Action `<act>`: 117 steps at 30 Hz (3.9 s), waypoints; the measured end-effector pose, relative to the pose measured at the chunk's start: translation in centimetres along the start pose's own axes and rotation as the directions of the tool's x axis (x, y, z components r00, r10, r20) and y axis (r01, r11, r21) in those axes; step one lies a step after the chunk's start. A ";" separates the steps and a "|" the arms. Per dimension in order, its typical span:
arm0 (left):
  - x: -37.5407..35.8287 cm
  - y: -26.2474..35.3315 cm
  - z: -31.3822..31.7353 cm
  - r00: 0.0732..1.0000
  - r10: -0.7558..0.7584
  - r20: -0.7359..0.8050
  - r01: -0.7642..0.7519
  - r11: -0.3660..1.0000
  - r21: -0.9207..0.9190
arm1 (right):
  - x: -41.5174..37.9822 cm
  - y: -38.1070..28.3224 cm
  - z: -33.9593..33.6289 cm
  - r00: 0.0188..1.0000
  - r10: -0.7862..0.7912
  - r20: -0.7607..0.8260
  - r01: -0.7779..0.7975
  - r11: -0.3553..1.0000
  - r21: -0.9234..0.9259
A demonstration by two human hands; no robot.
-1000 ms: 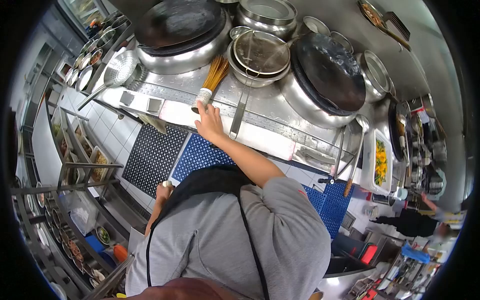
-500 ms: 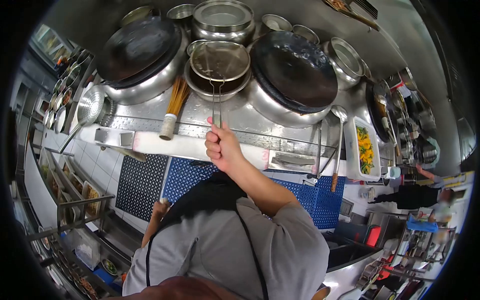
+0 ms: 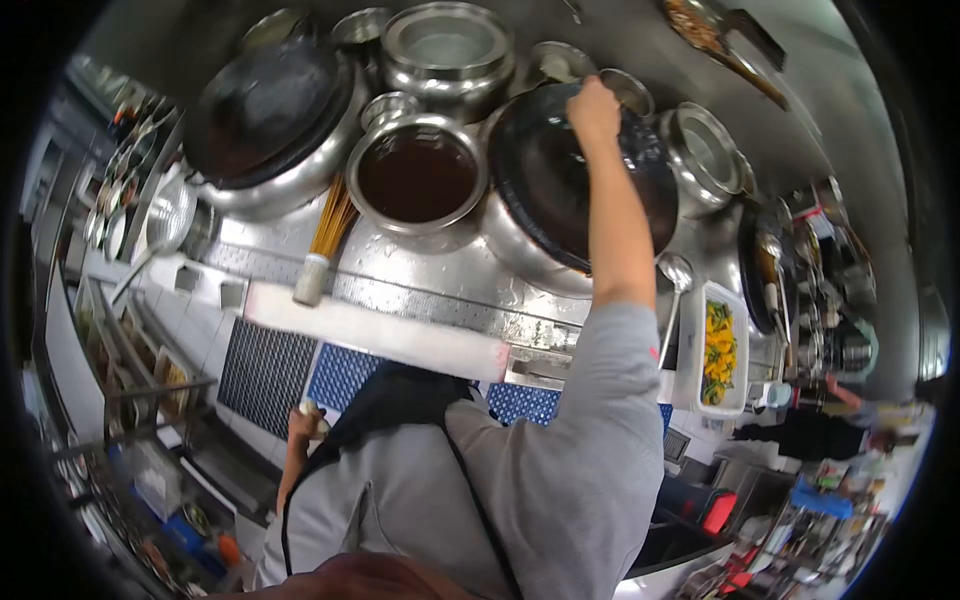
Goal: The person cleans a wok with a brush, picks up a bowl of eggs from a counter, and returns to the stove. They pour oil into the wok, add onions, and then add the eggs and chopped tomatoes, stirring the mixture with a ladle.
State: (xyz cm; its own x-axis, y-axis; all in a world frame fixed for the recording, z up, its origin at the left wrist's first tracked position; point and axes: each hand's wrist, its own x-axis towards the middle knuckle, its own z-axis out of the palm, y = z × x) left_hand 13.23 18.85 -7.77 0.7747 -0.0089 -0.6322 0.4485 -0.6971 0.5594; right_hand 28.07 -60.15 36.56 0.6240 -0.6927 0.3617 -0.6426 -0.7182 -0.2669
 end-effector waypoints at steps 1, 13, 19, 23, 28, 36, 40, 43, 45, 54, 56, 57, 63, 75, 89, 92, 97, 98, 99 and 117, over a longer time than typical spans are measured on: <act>-0.5 -2.7 0.0 0.997 -0.050 0.052 0.055 0.994 -0.096 | 1.9 1.8 1.9 0.998 -0.034 0.060 0.039 0.996 -0.080; -7.7 -0.8 -4.0 0.949 -0.314 -0.019 0.315 0.945 0.093 | -9.7 -2.1 -3.6 0.902 0.015 0.431 -0.417 0.287 0.862; -1.5 2.4 -8.2 0.979 -0.168 0.111 0.134 0.955 0.265 | -29.8 -4.1 1.9 0.786 -0.110 0.608 -0.617 -0.078 0.783; 3.2 3.6 -12.3 0.987 -0.047 0.152 -0.006 0.944 0.331 | -39.0 -7.2 3.7 0.705 0.012 0.709 -0.709 0.022 0.704; 8.4 2.5 -17.8 0.992 0.087 0.093 -0.103 0.977 0.188 | -39.8 -8.9 1.8 0.674 0.219 0.705 -0.727 0.366 0.581; 10.7 4.5 -22.9 0.998 0.065 -0.025 -0.061 0.989 0.135 | -40.3 -16.8 -2.5 0.991 0.020 0.133 -0.097 0.790 0.606; 11.9 3.3 -22.4 0.999 0.046 -0.004 -0.045 0.993 0.111 | -42.5 -25.8 -1.3 0.671 -0.360 0.648 -0.369 0.596 0.713; 11.1 3.2 -23.4 1.000 0.015 0.009 -0.017 0.969 0.246 | -45.9 -29.5 5.5 0.511 -0.542 0.667 -0.270 0.636 0.723; 12.7 0.3 -24.0 0.998 0.028 0.052 -0.042 0.960 0.276 | -47.7 -30.6 8.9 0.436 -0.601 0.670 -0.127 0.696 0.707; 13.8 5.7 -32.3 0.997 0.050 -0.054 -0.035 0.969 0.245 | -53.5 -32.3 22.4 0.210 -0.486 0.848 -0.261 0.809 0.528; 16.8 7.8 -31.8 0.983 0.143 0.115 -0.158 0.978 0.133 | -55.8 -33.3 28.5 0.131 -0.532 0.837 -0.419 0.735 0.533; 19.0 7.7 -31.4 0.953 0.202 0.226 -0.226 0.971 0.082 | -55.9 -34.9 29.7 0.147 -0.496 0.856 -0.465 0.729 0.502; 19.1 17.1 -29.1 0.650 0.561 0.513 -0.605 0.790 -0.097 | -56.6 -43.7 32.4 0.489 -0.576 0.655 -0.361 0.550 0.753; 21.6 17.7 -31.5 0.325 0.128 0.937 -0.004 0.991 -0.134 | -60.4 -46.7 28.0 0.523 -0.256 0.813 -0.716 0.385 0.582; 26.5 15.4 -29.7 0.615 -0.039 0.787 -0.563 0.678 0.473 | -71.4 -9.0 14.7 0.485 0.826 0.286 -0.856 0.516 -0.038; 24.1 19.1 -24.4 0.632 -0.089 0.770 -0.580 0.604 0.546 | -68.1 0.5 7.1 0.432 0.894 -0.119 -0.874 0.447 0.191; 16.4 26.4 -15.1 0.664 -0.145 0.734 -0.602 0.479 0.639 | -60.8 14.0 0.0 0.336 0.880 -0.337 -0.877 0.422 0.229; 15.2 27.3 -13.6 0.670 -0.152 0.726 -0.600 0.465 0.651 | -59.3 15.8 -1.6 0.353 0.873 -0.337 -0.886 0.427 0.179; 14.1 28.1 -12.5 0.676 -0.161 0.719 -0.596 0.454 0.662 | -58.1 18.0 -2.4 0.391 0.824 -0.410 -0.874 0.472 0.116; 7.0 26.8 -20.7 0.636 -0.383 0.670 -0.410 0.568 0.714 | -50.7 26.1 -8.1 0.725 0.669 0.164 -0.686 0.685 0.245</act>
State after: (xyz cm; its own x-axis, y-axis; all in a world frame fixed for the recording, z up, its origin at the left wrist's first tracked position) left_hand 39.89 14.94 13.83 0.0227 -0.2192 -0.9754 -0.3806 -0.9041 0.1943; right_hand -23.92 -43.27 18.48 0.0958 -0.9935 -0.0621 -0.7596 -0.0326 -0.6496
